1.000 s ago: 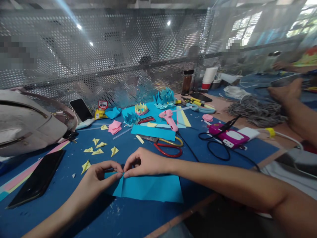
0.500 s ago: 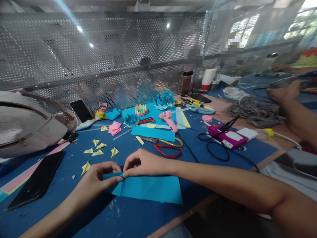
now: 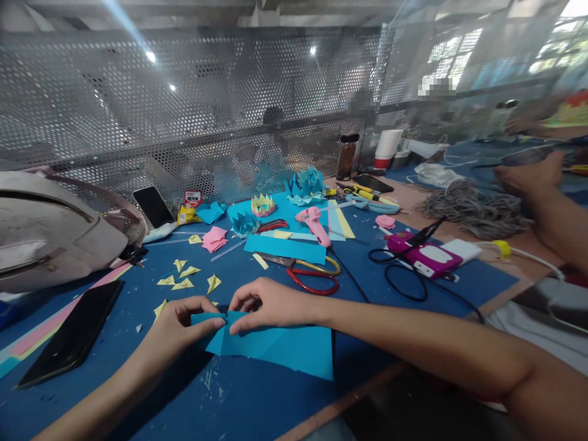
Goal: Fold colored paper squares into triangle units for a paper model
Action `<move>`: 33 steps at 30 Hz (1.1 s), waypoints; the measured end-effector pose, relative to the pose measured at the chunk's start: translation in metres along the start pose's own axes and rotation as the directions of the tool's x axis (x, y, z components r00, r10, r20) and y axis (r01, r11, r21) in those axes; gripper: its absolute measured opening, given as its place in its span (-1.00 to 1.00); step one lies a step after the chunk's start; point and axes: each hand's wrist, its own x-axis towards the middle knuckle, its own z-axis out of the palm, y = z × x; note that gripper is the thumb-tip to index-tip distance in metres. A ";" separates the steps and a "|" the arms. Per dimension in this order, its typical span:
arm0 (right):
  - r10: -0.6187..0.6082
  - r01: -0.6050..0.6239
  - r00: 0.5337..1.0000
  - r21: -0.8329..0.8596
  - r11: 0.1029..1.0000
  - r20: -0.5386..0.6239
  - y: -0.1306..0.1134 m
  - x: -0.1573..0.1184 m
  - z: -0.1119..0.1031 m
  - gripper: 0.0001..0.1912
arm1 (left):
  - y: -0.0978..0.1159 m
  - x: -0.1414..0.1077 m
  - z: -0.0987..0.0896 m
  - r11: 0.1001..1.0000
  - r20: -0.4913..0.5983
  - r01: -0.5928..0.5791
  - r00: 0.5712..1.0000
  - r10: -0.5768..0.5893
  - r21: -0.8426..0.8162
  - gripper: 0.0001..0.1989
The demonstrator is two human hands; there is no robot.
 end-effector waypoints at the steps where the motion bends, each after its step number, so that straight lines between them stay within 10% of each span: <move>1: 0.003 -0.003 1.000 -0.019 1.000 0.005 0.000 0.000 -0.001 -0.60 | 0.000 0.001 -0.002 1.000 0.015 0.012 1.000 -0.012 -0.014 -0.74; 33: 0.035 -0.033 0.999 -0.060 0.998 0.036 0.013 0.008 -0.015 -0.46 | -0.011 0.014 -0.021 0.979 0.090 0.143 0.987 -0.131 -0.145 -0.49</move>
